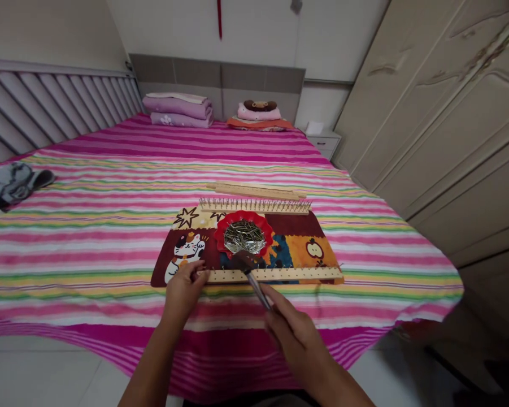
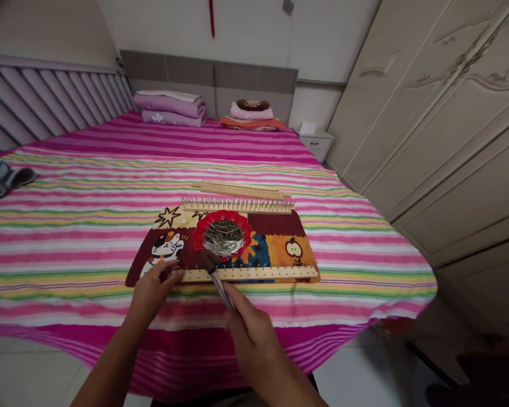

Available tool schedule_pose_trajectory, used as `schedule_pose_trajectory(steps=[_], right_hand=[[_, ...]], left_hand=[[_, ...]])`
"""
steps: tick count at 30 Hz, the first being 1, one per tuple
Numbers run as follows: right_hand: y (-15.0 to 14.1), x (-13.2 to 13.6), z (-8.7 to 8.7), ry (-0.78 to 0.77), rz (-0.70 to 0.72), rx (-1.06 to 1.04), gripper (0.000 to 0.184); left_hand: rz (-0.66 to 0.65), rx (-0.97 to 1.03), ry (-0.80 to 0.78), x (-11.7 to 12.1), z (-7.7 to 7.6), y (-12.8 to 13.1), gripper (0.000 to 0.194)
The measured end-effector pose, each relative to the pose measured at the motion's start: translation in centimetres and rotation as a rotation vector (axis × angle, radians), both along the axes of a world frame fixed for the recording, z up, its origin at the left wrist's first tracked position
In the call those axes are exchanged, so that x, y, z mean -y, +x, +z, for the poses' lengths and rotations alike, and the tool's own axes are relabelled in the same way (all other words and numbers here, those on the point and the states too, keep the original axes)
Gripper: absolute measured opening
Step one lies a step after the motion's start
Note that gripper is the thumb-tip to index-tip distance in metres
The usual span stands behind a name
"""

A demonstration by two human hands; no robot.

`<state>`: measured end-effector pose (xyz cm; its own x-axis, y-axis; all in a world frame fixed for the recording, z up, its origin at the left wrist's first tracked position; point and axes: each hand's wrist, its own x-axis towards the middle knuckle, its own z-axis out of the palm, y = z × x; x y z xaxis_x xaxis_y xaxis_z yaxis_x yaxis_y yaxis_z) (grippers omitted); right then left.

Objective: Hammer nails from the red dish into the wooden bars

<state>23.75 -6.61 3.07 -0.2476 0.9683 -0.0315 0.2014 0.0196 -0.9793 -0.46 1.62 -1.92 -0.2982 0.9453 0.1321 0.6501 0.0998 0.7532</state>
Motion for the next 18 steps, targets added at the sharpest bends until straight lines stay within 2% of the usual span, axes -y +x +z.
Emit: schedule_pose_trajectory(steps=[3,5,7,9,12,18], right_hand=[[2.5,1.2,-0.9,-0.073,-0.228,-0.044,0.045],[3.7,1.7,-1.3,-0.098,-0.347,-0.051,0.048],[4.7,1.9,-1.6,-0.128,-0.407,-0.056,0.051],[5.3,2.1,-1.9,-0.158,-0.427,-0.068,0.054],[6.0,2.4,-2.4,-0.178,-0.41,-0.08,0.055],[6.4,2.5,-3.4,-0.199,-0.358,-0.115,0.054]], left_hand=[[-0.023,-0.093,0.082,-1.0,1.8,0.7,0.033],[-0.126,-0.216,0.16,-2.4,2.9,1.9,0.025],[-0.253,-0.365,0.188,-4.4,3.5,3.4,0.022],[-0.326,-0.512,0.147,-6.4,3.6,5.0,0.023],[-0.342,-0.672,0.038,-8.6,3.0,6.7,0.026],[-0.353,-0.844,-0.002,-9.9,2.7,7.0,0.022]])
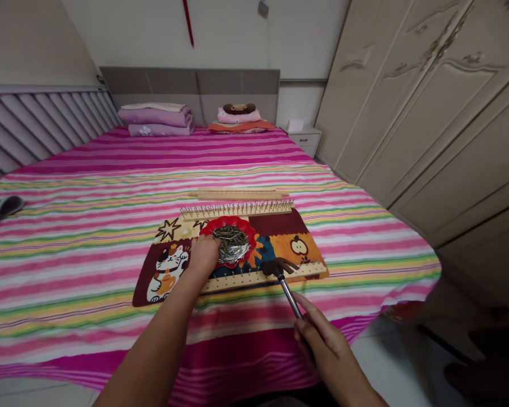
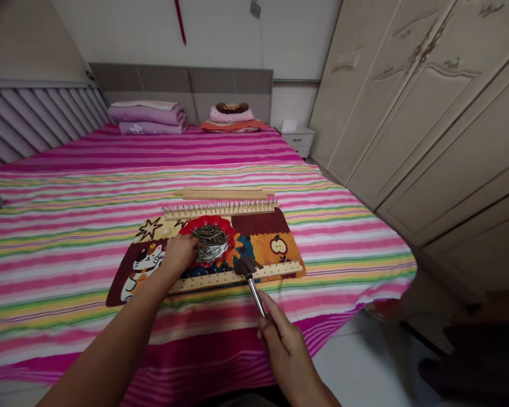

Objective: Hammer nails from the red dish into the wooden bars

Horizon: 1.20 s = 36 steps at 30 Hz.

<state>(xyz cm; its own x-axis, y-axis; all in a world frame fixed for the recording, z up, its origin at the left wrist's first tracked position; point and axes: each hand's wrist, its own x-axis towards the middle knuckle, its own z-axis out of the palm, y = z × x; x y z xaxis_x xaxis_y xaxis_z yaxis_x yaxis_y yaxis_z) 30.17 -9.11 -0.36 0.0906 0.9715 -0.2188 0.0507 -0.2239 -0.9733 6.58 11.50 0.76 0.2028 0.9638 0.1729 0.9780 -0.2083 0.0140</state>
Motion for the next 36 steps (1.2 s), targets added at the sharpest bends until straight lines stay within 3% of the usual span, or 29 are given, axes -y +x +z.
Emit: schedule_pose_trajectory(steps=[5,8,13,16,18,26,36], right_hand=[[-0.2,-0.2,0.1,0.012,0.002,0.025,0.052],[-0.5,-0.2,0.2,0.017,0.012,0.021,0.053],[-1.4,-0.2,0.8,0.019,0.043,-0.02,0.055],[-2.2,-0.5,1.3,0.017,0.096,-0.007,0.055],[-2.9,-0.8,1.7,0.013,0.104,-0.004,0.054],[-5.1,-1.4,1.9,0.048,0.147,-0.004,0.055],[-5.6,-1.5,2.3,0.054,0.187,-0.005,0.051]], left_hand=[[-0.041,0.009,-0.045,0.1,0.9,-0.4,0.021],[-0.044,0.119,-0.065,0.6,1.7,-1.2,0.018],[0.147,0.759,-0.049,2.8,2.3,-5.2,0.014],[0.311,1.096,-0.065,5.0,1.6,-7.9,0.024],[0.406,1.211,-0.084,6.4,0.7,-9.0,0.029],[0.451,1.359,-0.044,8.8,-3.4,-9.2,0.038],[0.449,1.278,0.0,9.6,-3.9,-8.5,0.028]])
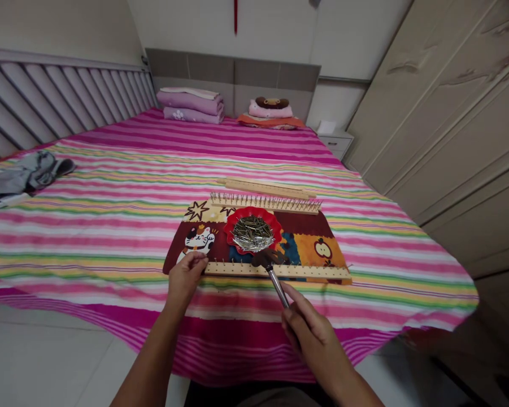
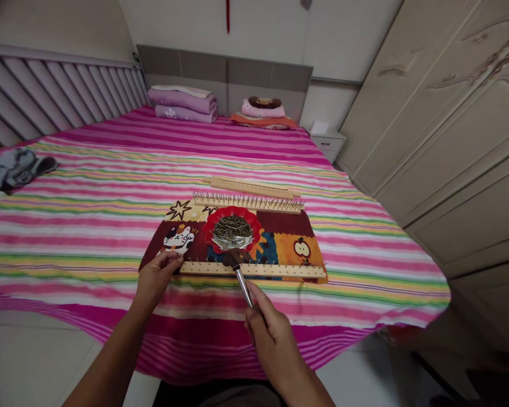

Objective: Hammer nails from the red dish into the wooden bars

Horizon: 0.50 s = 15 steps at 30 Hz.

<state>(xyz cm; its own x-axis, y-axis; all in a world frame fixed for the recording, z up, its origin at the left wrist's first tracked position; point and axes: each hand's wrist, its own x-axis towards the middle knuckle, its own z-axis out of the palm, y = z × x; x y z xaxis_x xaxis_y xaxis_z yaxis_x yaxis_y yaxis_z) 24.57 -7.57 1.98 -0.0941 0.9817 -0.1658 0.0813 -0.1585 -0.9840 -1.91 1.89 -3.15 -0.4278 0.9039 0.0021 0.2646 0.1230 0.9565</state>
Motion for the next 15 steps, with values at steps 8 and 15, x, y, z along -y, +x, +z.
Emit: schedule_pose_trajectory(steps=[8,15], right_hand=[[-2.4,-2.0,0.7,0.12,0.213,0.105,0.044],[-6.3,-4.8,1.2,0.277,0.353,0.208,0.047]], left_hand=[[0.006,-0.178,0.043,0.9,-1.0,0.6,0.022],[0.014,-0.267,0.049,1.0,-1.0,0.9,0.018]])
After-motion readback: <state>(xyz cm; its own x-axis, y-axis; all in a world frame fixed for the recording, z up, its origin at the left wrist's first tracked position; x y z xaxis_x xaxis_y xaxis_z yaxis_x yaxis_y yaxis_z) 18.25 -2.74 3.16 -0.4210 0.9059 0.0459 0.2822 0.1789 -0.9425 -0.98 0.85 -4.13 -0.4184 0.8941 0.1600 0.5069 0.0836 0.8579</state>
